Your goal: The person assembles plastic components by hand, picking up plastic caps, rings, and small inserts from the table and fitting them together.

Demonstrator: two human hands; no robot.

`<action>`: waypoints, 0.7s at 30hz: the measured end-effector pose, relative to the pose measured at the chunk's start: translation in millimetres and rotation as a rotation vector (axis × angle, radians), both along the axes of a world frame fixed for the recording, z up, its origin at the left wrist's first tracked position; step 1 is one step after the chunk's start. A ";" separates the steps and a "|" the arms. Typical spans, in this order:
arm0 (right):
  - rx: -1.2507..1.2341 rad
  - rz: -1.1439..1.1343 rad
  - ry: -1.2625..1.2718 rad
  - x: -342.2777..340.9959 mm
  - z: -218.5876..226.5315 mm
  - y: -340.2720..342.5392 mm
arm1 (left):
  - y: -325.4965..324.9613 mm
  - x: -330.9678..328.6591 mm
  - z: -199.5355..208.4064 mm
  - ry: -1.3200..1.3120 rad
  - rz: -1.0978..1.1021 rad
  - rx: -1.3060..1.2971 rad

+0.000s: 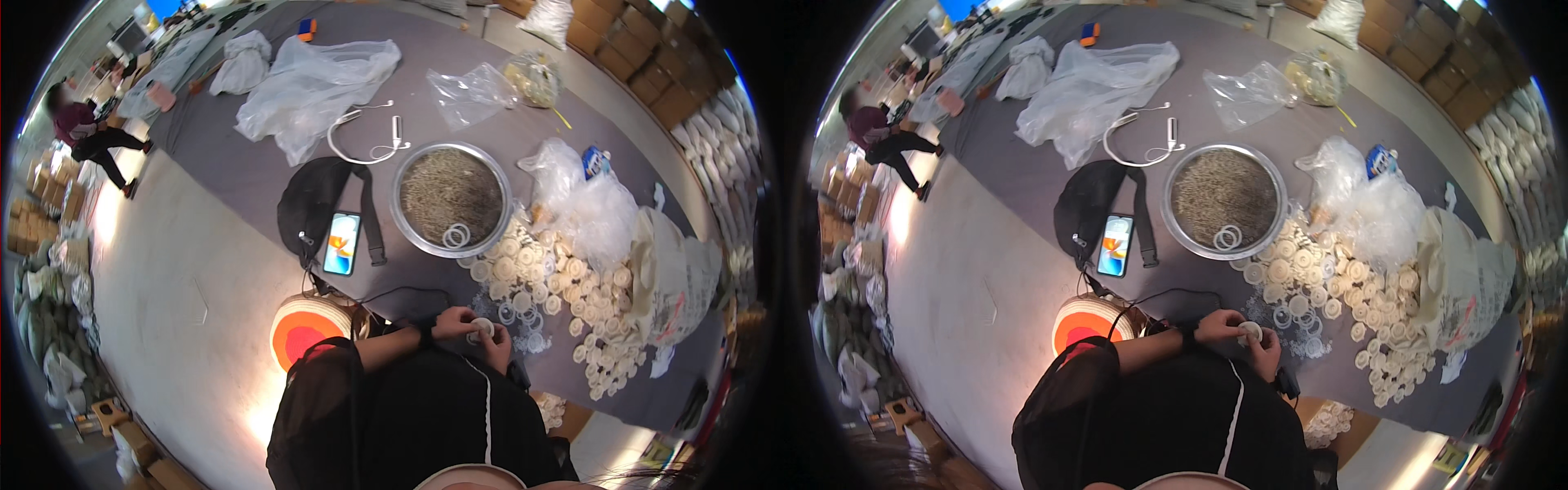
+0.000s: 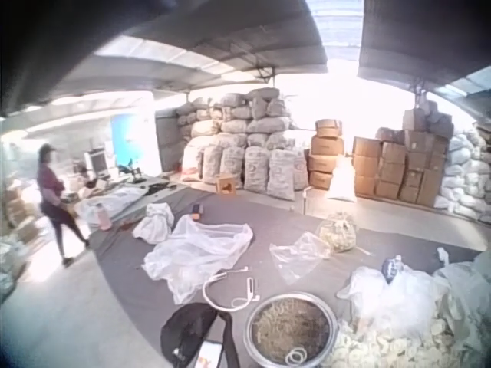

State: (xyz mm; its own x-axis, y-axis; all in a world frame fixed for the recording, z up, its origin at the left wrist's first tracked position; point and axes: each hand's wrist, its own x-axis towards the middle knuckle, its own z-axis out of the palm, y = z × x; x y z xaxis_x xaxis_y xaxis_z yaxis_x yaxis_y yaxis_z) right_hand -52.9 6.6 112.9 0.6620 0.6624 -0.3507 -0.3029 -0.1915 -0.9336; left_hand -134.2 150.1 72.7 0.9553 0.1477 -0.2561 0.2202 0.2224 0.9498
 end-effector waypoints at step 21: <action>-0.111 -0.243 0.440 102.7 -21.3 -127.6 | -53.7 107.5 13.9 0.199 0.349 -0.442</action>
State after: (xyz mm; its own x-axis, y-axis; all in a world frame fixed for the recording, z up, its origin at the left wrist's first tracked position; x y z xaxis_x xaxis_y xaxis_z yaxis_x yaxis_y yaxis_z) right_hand 49.7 -121.0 91.7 0.5658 0.4507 -0.6905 -0.7109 -0.1578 -0.6854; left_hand -26.7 96.4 86.6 0.7966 0.2830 -0.5343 0.2276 0.6783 0.6987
